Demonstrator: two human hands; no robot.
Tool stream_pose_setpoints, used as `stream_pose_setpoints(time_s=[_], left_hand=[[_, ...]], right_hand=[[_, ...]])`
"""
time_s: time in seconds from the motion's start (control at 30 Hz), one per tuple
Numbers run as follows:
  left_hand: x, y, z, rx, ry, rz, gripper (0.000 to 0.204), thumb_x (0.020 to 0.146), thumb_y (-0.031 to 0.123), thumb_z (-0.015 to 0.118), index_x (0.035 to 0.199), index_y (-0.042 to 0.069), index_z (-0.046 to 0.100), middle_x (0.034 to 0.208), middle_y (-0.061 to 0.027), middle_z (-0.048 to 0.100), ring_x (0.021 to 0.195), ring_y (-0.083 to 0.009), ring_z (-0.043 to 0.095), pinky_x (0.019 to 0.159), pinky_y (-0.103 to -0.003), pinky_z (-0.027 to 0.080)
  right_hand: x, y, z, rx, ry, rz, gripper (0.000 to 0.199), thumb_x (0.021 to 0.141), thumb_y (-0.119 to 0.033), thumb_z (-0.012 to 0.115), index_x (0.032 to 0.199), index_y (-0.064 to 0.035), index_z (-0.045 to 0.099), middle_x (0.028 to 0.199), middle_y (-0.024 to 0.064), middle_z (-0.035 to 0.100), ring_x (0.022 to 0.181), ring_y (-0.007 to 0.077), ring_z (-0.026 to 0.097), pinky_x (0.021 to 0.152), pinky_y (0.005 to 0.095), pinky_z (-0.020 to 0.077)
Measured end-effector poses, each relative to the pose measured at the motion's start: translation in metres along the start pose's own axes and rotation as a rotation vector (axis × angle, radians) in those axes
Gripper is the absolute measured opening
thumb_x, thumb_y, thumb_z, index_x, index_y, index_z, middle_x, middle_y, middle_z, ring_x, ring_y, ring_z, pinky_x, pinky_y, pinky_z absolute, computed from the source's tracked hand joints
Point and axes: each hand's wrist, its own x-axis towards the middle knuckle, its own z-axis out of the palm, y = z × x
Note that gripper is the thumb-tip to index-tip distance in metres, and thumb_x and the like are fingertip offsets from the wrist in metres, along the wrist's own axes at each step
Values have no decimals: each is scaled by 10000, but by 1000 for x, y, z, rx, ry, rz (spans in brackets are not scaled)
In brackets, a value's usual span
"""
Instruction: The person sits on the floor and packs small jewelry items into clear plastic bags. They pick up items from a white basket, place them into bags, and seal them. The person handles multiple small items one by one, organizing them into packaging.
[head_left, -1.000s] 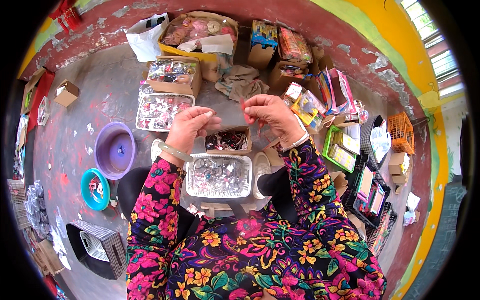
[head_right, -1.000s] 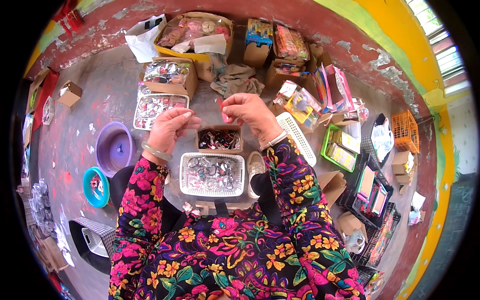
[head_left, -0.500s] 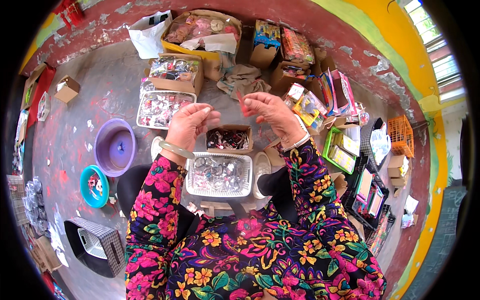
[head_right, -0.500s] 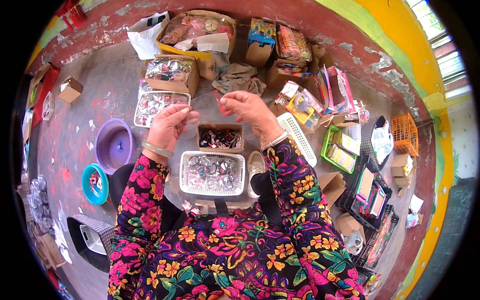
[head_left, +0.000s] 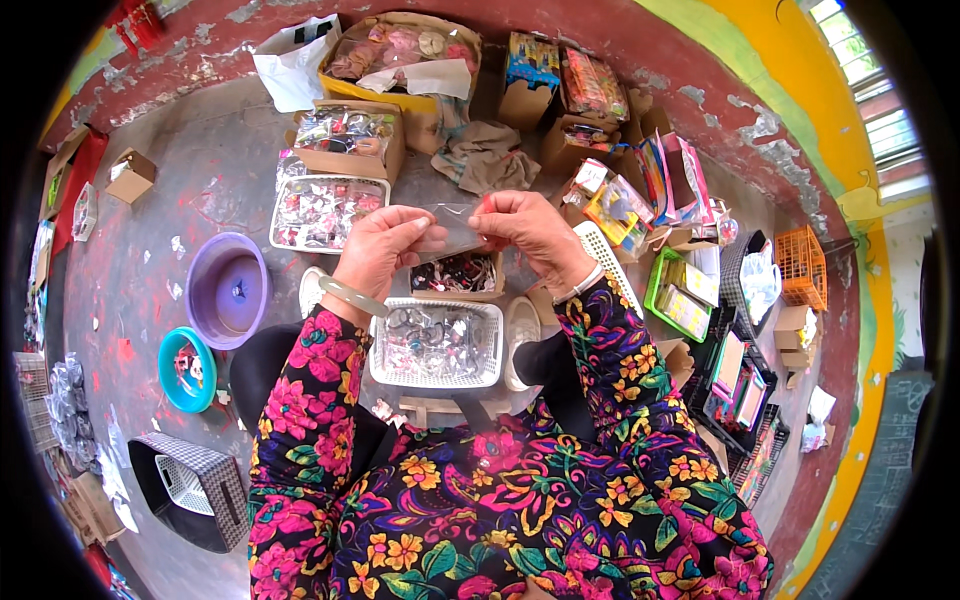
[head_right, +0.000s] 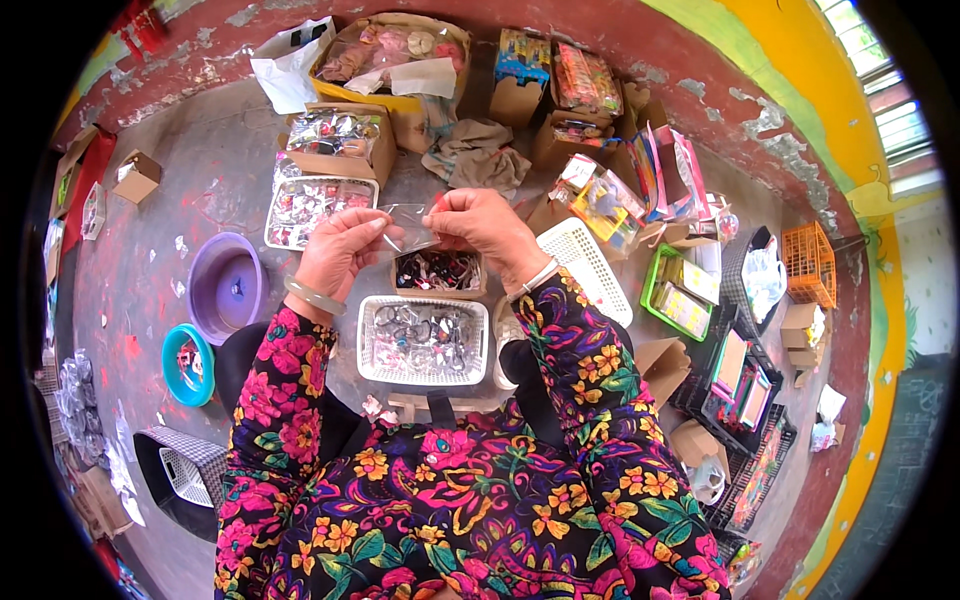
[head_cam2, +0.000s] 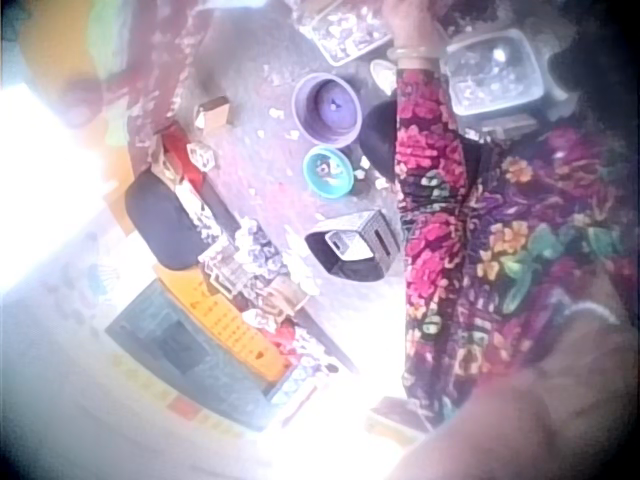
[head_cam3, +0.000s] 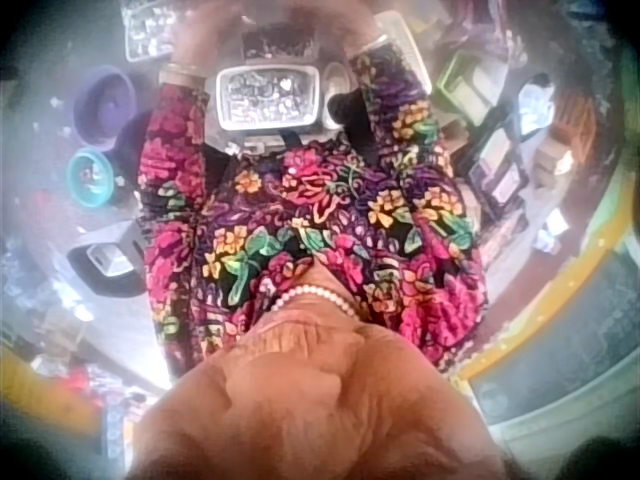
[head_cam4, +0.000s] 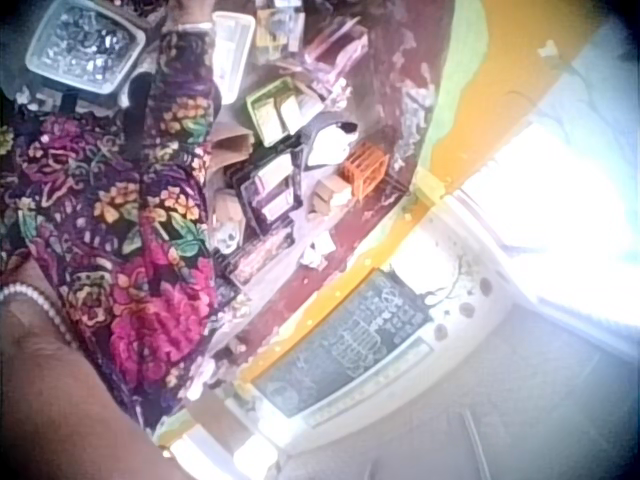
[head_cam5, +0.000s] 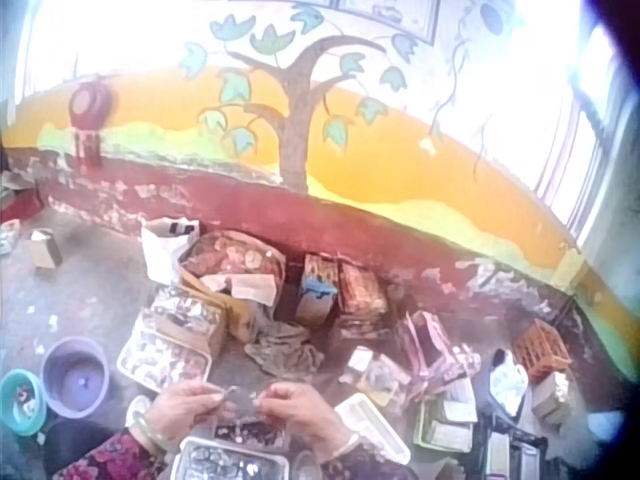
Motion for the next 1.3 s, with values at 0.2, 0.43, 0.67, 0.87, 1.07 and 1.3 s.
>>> stream_pose_setpoints(time_s=[0.2,0.43,0.67,0.87,1.07,1.3], left_hand=[[3,-8,-2,-14,-4,15,134,862,129,556,964,57,606,871,-65,663,730,-78,612,577,-169,438],[-1,-1,-1,-24,1,-11,139,863,121,550,975,52,597,892,-88,663,781,-150,650,585,-184,444],[-1,1,0,39,8,-49,176,843,80,554,1011,33,578,929,-93,651,833,-122,628,606,-177,430],[20,-22,-19,532,197,450,402,775,31,603,1160,-8,498,1040,-108,597,848,-110,584,673,-209,458],[4,-17,6,565,-102,446,412,743,11,640,1137,-21,523,1184,-125,510,837,-111,582,659,-231,496],[4,-22,13,358,-109,-20,242,863,58,527,1085,-33,566,998,-104,603,787,-147,608,653,-252,540]], right_hand=[[4,4,3,-37,21,-6,134,804,-177,643,782,-51,602,674,-19,566,607,57,534,583,193,421],[0,-6,-12,-45,54,-51,117,832,-154,612,842,-37,611,737,17,615,643,72,566,610,199,451],[0,-3,-14,-55,44,-138,112,816,-109,621,875,-15,616,763,37,626,670,84,577,632,199,459],[1,-3,-14,-640,112,-352,83,784,-70,617,838,-8,603,737,22,620,658,99,560,607,221,432],[1,3,1,-1127,0,-810,126,724,-38,588,844,-70,611,763,92,607,704,256,590,641,320,457],[-3,-4,17,-1010,76,-794,103,743,-50,581,842,-72,604,772,83,610,739,284,587,637,337,454]])
